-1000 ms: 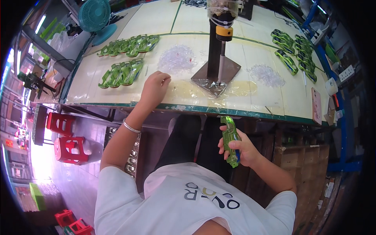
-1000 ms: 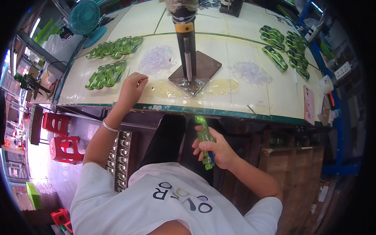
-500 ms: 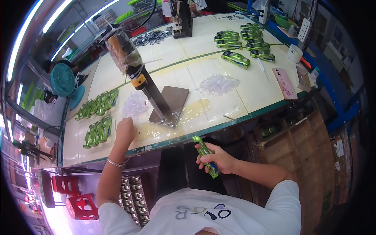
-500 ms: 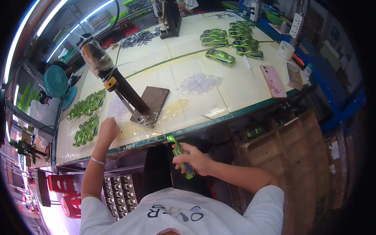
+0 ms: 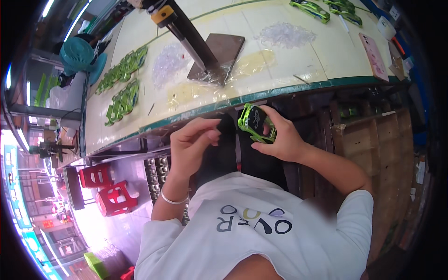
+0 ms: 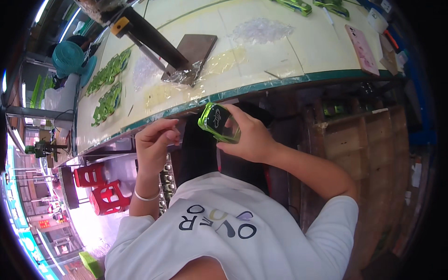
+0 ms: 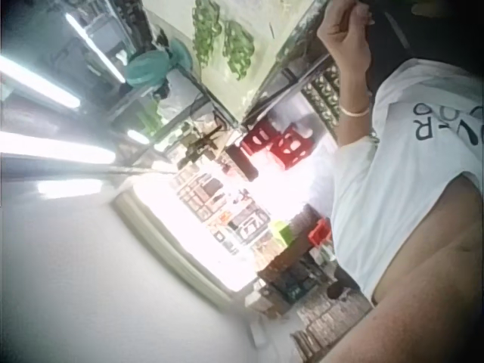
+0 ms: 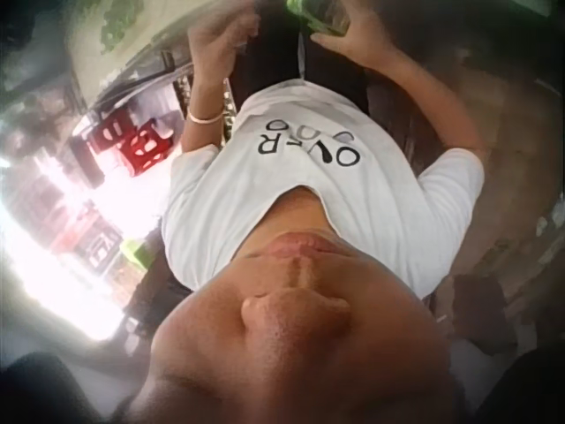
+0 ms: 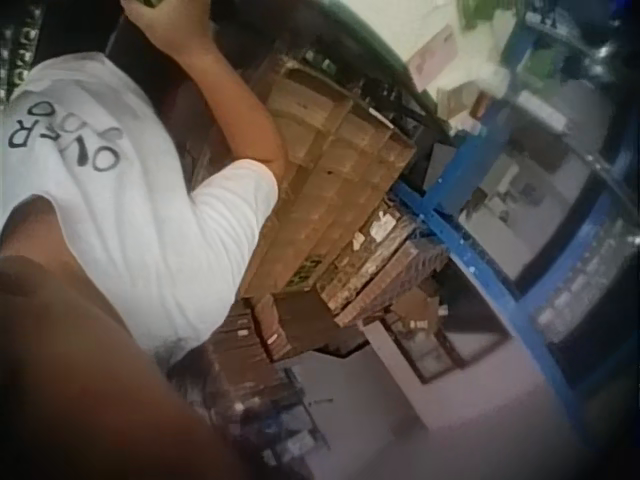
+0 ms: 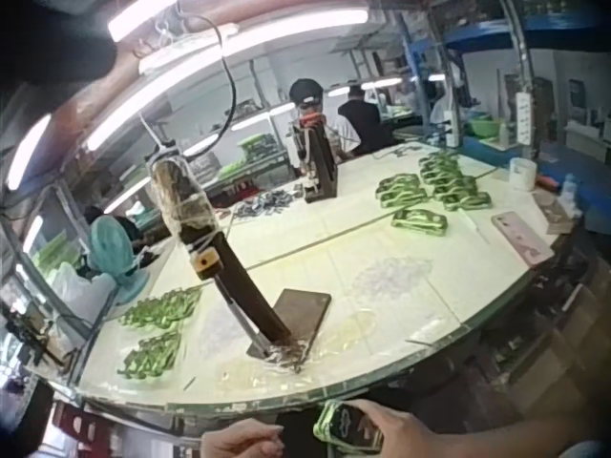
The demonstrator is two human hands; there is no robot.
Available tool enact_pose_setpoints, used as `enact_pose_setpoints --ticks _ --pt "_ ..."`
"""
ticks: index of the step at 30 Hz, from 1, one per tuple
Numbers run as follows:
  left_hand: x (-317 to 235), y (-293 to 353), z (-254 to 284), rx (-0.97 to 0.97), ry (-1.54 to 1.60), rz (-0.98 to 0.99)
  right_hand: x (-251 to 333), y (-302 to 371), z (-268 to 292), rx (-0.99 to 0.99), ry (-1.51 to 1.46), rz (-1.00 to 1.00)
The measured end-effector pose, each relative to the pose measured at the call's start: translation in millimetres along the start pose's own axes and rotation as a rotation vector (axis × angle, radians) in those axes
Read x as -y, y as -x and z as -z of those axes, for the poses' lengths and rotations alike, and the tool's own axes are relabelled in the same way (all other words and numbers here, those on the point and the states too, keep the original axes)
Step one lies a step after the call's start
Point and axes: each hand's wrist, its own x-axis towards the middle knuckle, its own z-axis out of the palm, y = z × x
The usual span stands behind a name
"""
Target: The person assembles small green plastic frames by inserting black rectangular inserts into them. They pick up frames from the table, insert the pieces by hand, and place the assembled units back on the table in a row.
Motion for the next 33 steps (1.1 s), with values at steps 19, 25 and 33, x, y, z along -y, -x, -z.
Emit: enact_pose_setpoints --ticks 19,25,33 --pt "10 0 -29 0.056 -0.504 -0.386 1 4 -3 -0.047 0.098 0.228" --pt "10 -1 -27 0.084 -0.660 -0.485 4 3 -1 -0.047 0.155 0.230" --pt "-2 -11 -18 0.239 -0.752 -0.510 1 3 -3 -0.013 0.175 0.200"
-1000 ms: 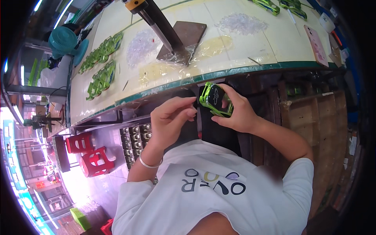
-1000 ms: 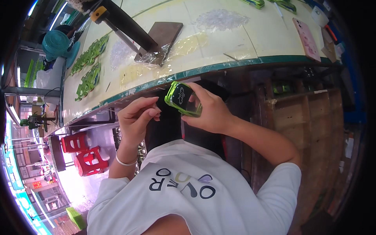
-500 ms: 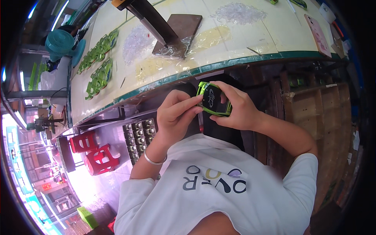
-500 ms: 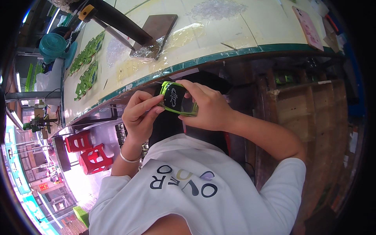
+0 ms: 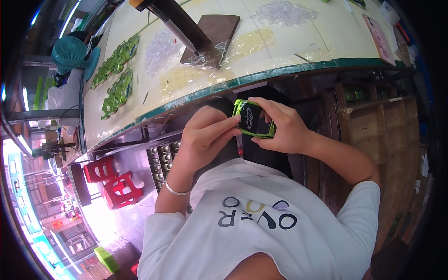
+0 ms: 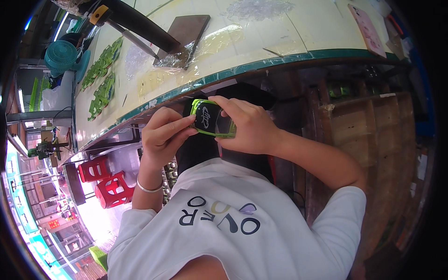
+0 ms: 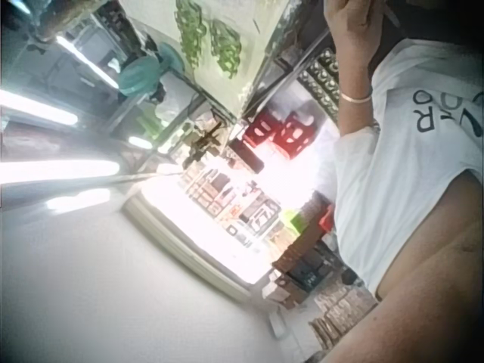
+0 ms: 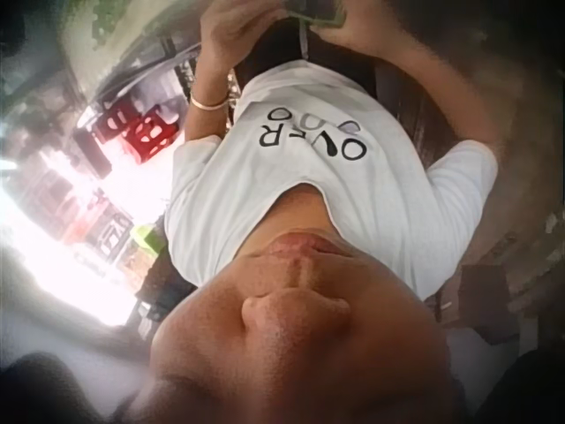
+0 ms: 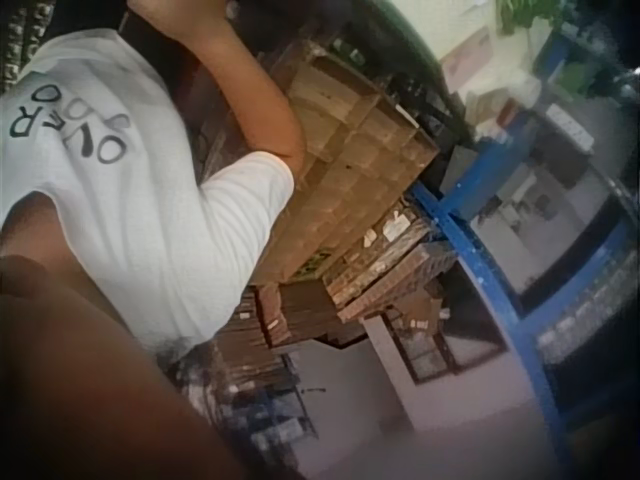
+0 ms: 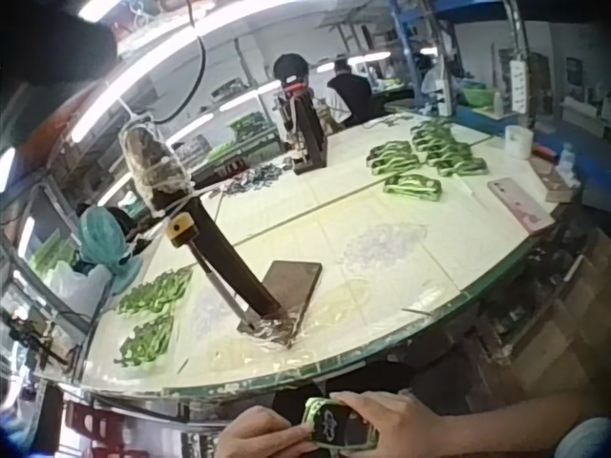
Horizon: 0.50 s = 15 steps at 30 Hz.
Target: The person assembles small green plastic frames by inserting black rectangular inserts into them. They pick up frames from the table, insert the pieces by hand, and place the assembled units back on the table in a row.
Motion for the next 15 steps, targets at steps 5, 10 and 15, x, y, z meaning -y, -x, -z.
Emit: enact_pose_setpoints --ticks 5,10,15 --pt "-2.0 -6.6 5.6 0.077 -0.070 -0.056 -0.7 0.2 -0.4 -0.002 -0.005 -0.002" --pt "-3.3 -4.8 2.4 0.054 -0.084 -0.048 -1.5 -1.1 0.0 -0.006 0.017 0.018" --pt "-0.9 -4.4 1.1 0.044 -0.088 -0.040 -3.0 -1.0 -0.3 -0.008 0.037 0.016"
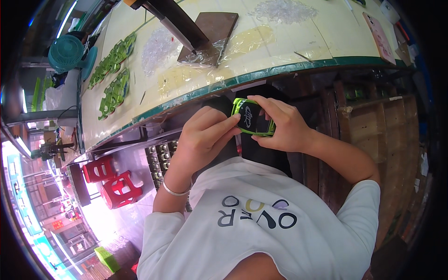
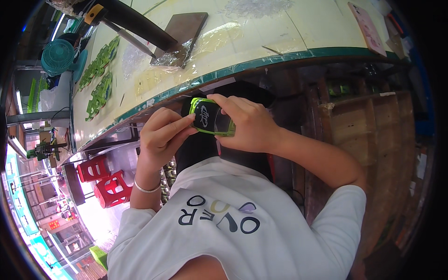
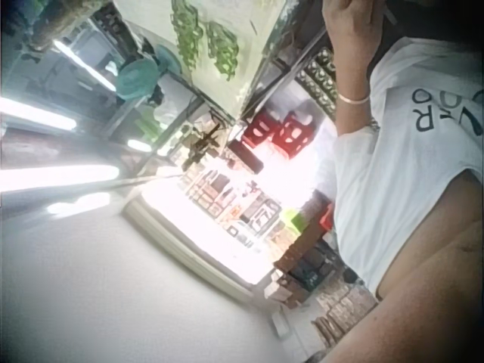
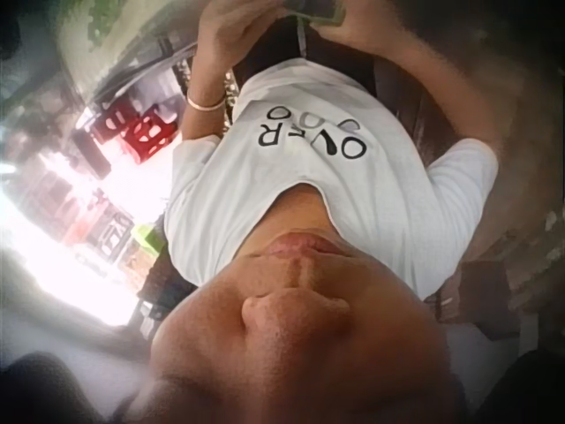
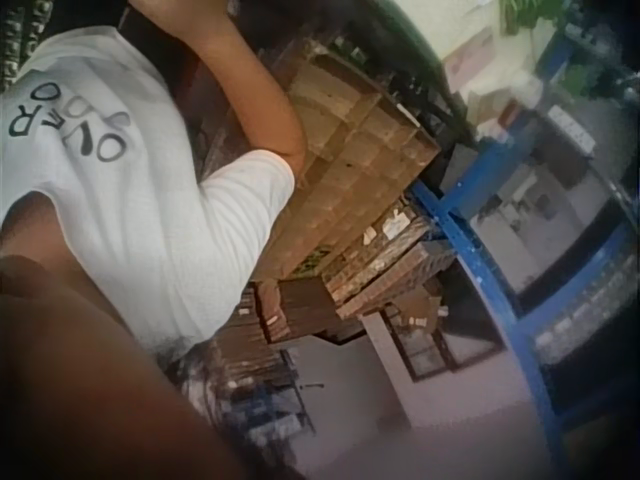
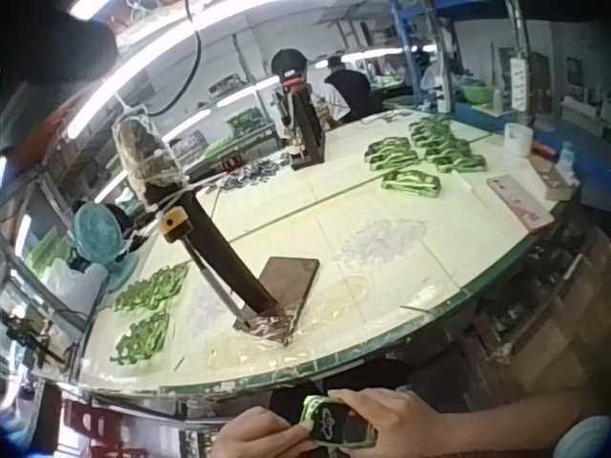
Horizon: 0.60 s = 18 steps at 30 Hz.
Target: The person assembles small green plastic frames by inserting black rectangular inserts into them. They pick up frames from the table, insert the pieces by hand, and place the assembled units back on the table in a row.
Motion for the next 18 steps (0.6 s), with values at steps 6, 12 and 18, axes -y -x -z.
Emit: enact_pose_setpoints --ticks 6,12,18 --pt "5 9 -14 -0.143 0.395 0.266 1 0 2 -0.004 -0.030 0.024" --pt "9 10 -15 -0.161 0.303 0.136 2 -1 3 -0.012 -0.024 0.002" --pt "0 -1 1 -0.020 0.073 0.014 0 -1 2 -0.002 -0.010 0.014"
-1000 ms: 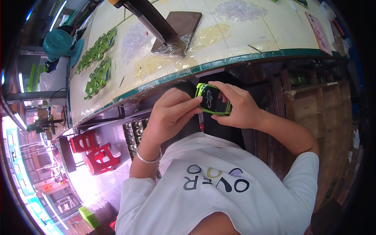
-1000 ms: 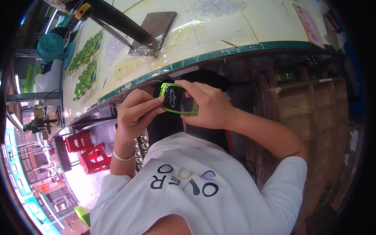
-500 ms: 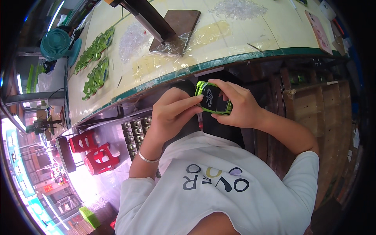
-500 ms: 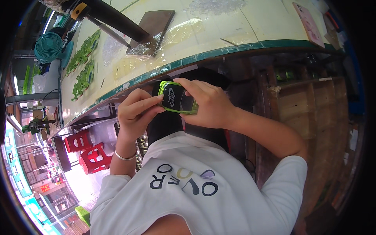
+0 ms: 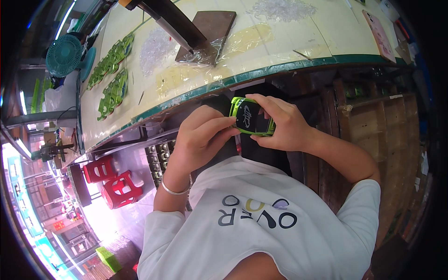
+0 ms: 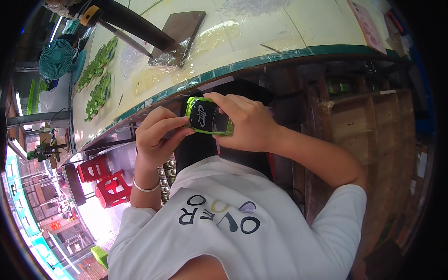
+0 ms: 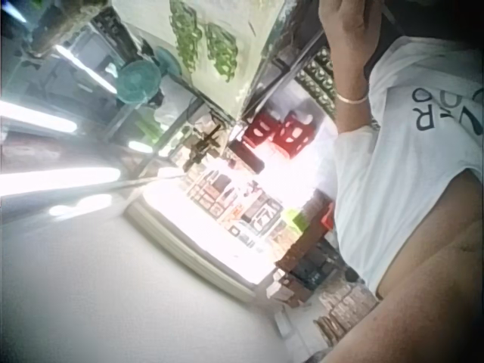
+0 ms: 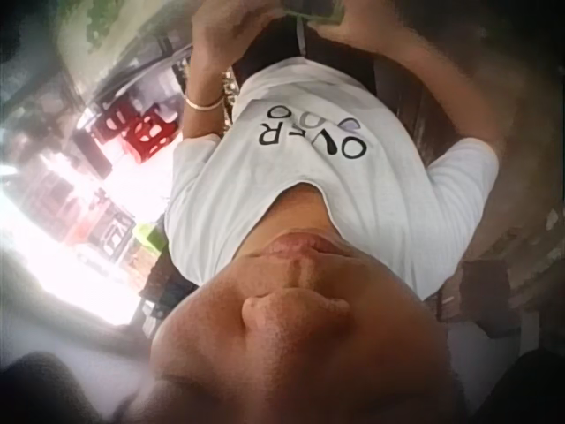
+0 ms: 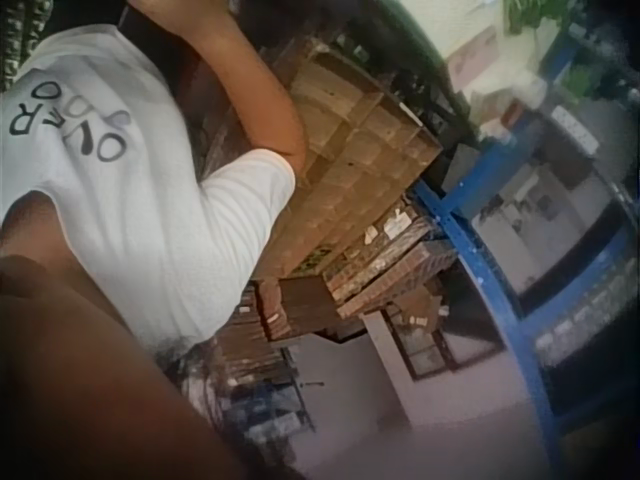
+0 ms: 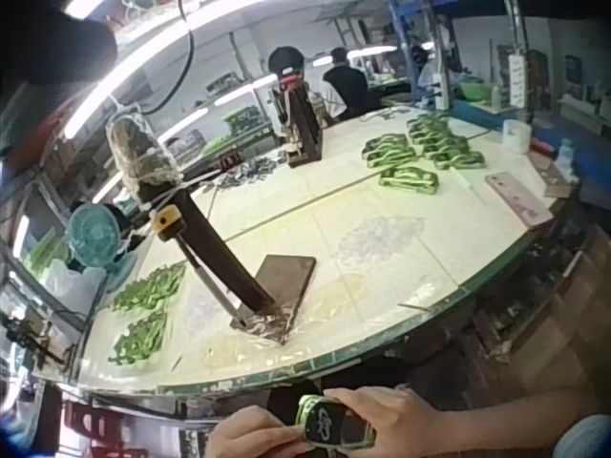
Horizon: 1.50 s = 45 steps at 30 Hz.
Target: The person assembles small green plastic frames by inserting black rectangular inserts into them. They pick up frames from the table, insert the pieces by hand, and place the assembled units back on the table in a row.
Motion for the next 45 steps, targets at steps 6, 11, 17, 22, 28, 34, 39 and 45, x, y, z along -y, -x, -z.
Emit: enact_pose_setpoints --ticks 6,11,17,22,28,34,39,45 --pt "-8 -6 5 0.083 -0.123 -0.045 1 0 0 -0.014 0.008 0.034" --pt "-3 -4 2 0.036 -0.051 -0.065 2 0 1 -0.003 -0.041 0.026" --pt "4 12 -16 -0.157 0.095 0.004 4 0 -1 -0.019 -0.093 0.002" --pt "-2 9 -17 -0.083 -0.198 -0.159 0 3 -3 -0.027 -0.135 -0.043" --pt "0 22 -32 -0.003 -0.345 -0.106 0 7 -8 0.044 -0.225 -0.212" --pt "13 30 -33 -0.225 -0.064 -0.106 12 8 -14 0.021 -0.178 -0.200" --pt "3 36 -71 -0.599 0.971 0.669 18 10 -16 0.007 0.137 -0.030" --pt "15 42 -59 -0.467 1.429 0.890 15 -20 18 0.164 0.078 -0.176"
